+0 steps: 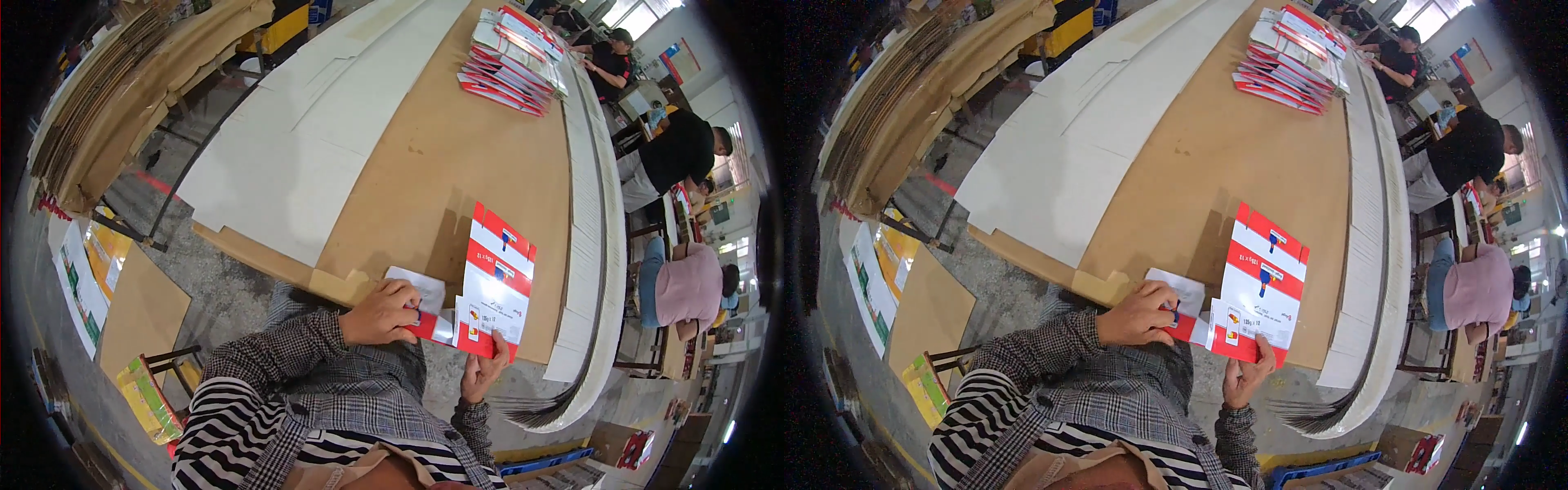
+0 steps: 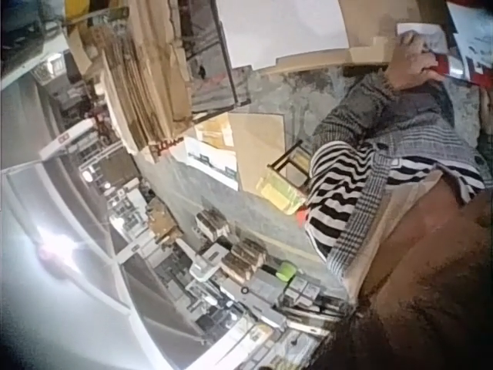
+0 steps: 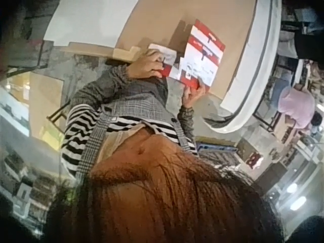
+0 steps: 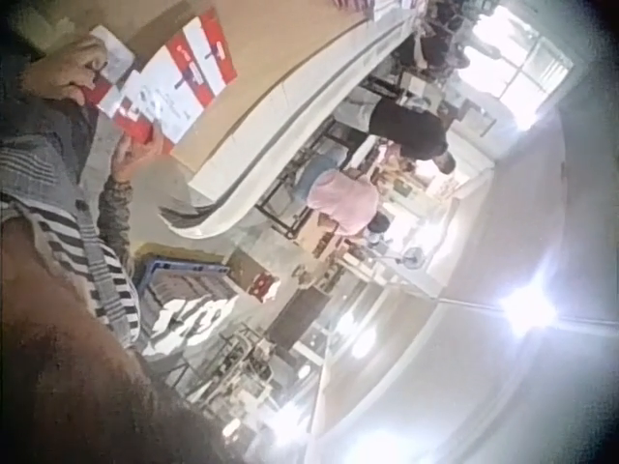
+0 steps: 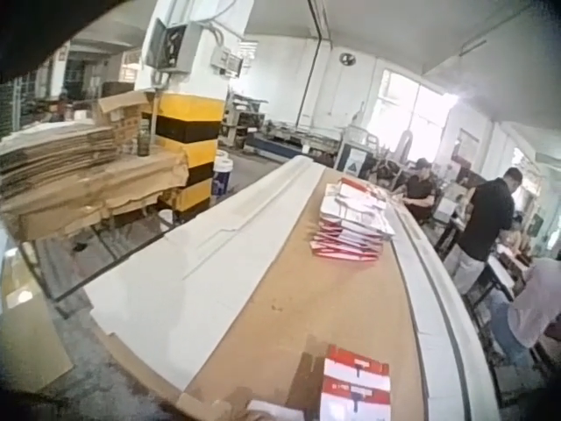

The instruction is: Folding and stacking cardboard folders on a workbench.

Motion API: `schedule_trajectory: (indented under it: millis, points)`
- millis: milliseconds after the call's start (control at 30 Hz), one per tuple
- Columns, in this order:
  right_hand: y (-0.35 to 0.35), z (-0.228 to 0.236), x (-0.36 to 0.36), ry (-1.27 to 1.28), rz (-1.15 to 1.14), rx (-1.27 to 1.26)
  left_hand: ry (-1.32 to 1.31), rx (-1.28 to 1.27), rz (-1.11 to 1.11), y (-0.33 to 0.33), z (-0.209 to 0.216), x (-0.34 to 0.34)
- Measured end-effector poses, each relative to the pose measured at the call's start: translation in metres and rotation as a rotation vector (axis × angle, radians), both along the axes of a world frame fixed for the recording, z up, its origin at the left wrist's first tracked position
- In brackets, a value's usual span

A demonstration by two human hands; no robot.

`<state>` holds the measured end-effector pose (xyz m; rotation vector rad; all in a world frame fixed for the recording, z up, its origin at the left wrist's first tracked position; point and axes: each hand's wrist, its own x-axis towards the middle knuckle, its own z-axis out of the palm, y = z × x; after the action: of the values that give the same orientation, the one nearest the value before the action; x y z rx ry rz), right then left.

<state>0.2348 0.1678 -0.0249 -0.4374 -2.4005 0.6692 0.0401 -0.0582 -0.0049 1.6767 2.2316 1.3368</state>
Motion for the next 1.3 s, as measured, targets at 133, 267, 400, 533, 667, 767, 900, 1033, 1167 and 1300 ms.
schedule_trajectory:
  millis: [133,267,400,533,667,767,900,1033,1167,1300]
  points:
    - [-0.002,0.007,-0.002,0.071,0.001,0.016,-0.015,0.134,0.148,0.003,-0.022,0.016]
    - [-0.005,0.007,-0.015,0.015,-0.057,0.193,-0.388,0.380,0.272,0.002,-0.025,0.027]
    - [-0.003,-0.001,-0.022,-0.053,-0.085,0.301,-0.282,0.268,0.288,0.008,-0.023,0.027]
    - [0.001,-0.017,-0.008,-0.027,-0.010,0.263,-0.175,0.139,0.310,0.012,-0.024,0.028]
    - [0.002,-0.027,-0.003,0.010,0.033,0.215,-0.176,0.090,0.302,0.014,-0.025,0.029]
    - [0.002,-0.029,-0.004,-0.001,0.032,0.224,-0.153,0.043,0.310,0.016,-0.025,0.029]
    - [0.002,-0.029,-0.002,-0.021,0.035,0.211,-0.128,-0.102,0.276,0.022,-0.012,0.025]
    - [0.004,-0.030,0.004,-0.063,0.038,0.195,0.023,-0.380,0.146,0.045,0.001,-0.003]
    - [0.005,-0.030,0.002,-0.077,0.057,0.215,0.021,-0.574,-0.031,0.070,-0.010,-0.035]
    - [0.003,-0.024,-0.002,-0.102,0.053,0.196,-0.280,-0.422,0.236,0.092,-0.032,-0.041]
